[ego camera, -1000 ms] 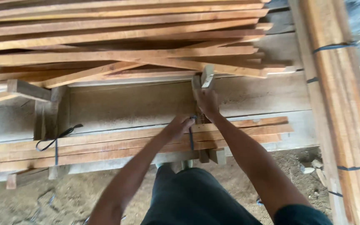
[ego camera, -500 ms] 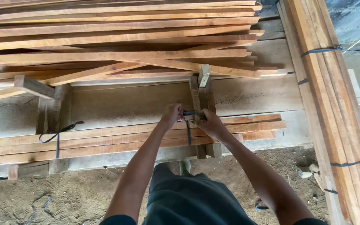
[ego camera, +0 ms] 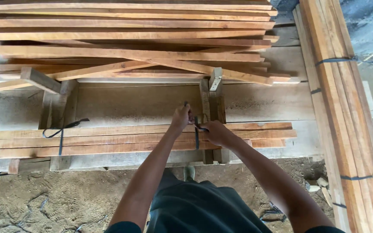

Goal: Tying together small strips of wood using black ties.

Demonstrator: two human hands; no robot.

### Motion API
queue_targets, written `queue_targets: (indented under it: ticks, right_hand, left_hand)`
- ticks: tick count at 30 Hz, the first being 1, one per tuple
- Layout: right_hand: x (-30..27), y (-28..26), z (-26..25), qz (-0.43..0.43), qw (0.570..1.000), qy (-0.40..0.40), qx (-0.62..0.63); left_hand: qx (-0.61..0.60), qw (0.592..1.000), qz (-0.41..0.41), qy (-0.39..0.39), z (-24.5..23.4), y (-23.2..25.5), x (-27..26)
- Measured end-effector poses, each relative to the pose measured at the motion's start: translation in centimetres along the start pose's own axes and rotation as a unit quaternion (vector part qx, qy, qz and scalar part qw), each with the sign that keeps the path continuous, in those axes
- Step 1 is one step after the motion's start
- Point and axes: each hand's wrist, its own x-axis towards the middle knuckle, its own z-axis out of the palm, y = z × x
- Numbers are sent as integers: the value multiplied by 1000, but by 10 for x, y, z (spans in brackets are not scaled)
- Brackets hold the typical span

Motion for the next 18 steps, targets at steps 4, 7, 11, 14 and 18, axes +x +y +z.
queue_targets:
  ticks: [4,7,11,14,18]
  right_hand:
    - [0,-1,0,-14,1000,-2,-20]
    - [-3,-9,-3,-11,1000,-8,28]
    - [4,8,3,-13,1000,2,5]
    - [7,18,4,-24,1000,15,5]
    - [-1,1,-1,-34,999,27,-13]
  left_hand:
    - [417,783,449,103,-14,-20,-15]
    - [313,918,228,91,-20,10,-89]
    - [505,798,308,119,-11,-6,-102]
    - [471,816,313,121,2,-19,-80]
    - [416,850,299,124,4,-27,-63]
